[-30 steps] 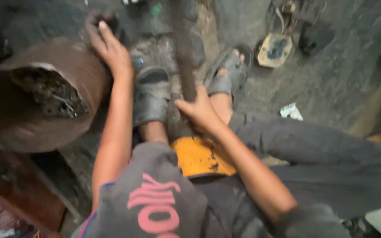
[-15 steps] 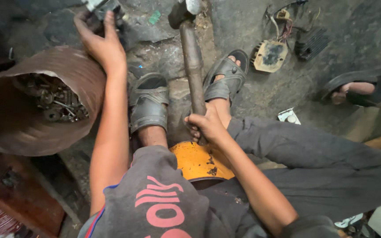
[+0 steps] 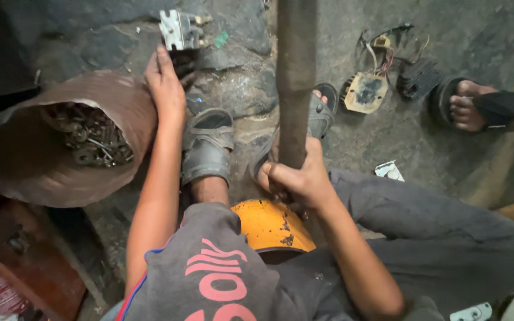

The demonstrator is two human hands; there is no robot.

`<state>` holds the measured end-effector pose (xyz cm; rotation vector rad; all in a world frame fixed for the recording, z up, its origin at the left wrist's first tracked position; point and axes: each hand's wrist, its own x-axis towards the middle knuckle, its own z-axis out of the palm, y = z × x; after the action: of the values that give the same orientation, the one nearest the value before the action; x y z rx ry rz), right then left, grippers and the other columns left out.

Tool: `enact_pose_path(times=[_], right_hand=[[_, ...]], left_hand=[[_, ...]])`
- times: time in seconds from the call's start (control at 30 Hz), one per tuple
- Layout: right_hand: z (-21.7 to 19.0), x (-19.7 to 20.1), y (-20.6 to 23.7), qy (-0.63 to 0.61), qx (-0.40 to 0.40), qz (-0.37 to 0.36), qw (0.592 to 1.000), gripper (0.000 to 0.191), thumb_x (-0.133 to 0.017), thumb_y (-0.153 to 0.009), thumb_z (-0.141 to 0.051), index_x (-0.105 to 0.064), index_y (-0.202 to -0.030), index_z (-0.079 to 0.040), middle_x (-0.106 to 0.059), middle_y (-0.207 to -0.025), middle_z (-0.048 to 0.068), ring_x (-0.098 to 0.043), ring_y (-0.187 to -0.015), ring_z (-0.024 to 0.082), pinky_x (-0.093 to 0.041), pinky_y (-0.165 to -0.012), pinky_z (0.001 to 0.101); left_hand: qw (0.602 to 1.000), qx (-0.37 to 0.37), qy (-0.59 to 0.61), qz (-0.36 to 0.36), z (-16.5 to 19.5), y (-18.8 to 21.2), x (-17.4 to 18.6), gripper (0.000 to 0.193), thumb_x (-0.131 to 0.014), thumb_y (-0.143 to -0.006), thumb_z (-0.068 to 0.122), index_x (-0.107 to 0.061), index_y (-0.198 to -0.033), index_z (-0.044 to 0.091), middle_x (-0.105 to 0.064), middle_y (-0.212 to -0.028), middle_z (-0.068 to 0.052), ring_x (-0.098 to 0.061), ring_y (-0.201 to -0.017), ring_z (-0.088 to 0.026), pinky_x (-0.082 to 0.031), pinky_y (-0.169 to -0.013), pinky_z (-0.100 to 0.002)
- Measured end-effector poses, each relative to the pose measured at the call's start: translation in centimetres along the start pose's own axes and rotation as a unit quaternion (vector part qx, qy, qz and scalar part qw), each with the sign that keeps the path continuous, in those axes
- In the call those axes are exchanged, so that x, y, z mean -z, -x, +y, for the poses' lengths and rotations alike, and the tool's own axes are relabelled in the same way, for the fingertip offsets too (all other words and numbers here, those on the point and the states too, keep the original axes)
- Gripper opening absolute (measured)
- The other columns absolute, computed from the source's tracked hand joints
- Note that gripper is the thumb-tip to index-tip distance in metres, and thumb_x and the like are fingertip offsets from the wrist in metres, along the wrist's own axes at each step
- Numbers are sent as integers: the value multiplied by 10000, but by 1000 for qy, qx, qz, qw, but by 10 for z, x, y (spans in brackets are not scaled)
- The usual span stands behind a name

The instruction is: The person sits on the floor and uses a hammer and chisel to repeatedly strike a small metal component. They adjust the component's position and continue hammering, occasionally switching tools or repositioning the workpiece.

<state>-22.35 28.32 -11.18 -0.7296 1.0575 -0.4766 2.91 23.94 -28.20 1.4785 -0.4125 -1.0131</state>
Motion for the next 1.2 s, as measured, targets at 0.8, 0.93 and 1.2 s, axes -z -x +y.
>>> enact_pose_path(times=[0.8,0.93,1.2], right_hand=[[61,60,-7,111,-142,160,971,109,-650,-784,-42,-546,-768,-17,-546,-549,61,-513,-388,147,-411,-362,324],[56,73,-17,156,-111,178,965,125,-662,-772,-49,-544,-814,-47,-547,-559,47,-524,-395,139,-423,-365,320],[66,95,-49,57,-126,129,982,109,-666,-833,-76,-596,-854,4,-572,-585,53,-537,-407,152,-453,-361,321]], left_hand=[[887,-237,-325,226,21,-23,-15,971,-870,-912,289,-229,-1564,-36,-293,-1514,-408,-317,-1397,-533,-292,-1135,-555],[878,-184,-423,128,21,-25,-9,609,-847,-912,248,-540,-1424,123,-490,-1514,-226,-474,-1378,-438,-372,-1162,-512],[866,-183,-461,-66,9,33,-32,631,-845,-775,245,-576,-1324,85,-556,-1311,-199,-528,-1193,-433,-459,-1011,-508]])
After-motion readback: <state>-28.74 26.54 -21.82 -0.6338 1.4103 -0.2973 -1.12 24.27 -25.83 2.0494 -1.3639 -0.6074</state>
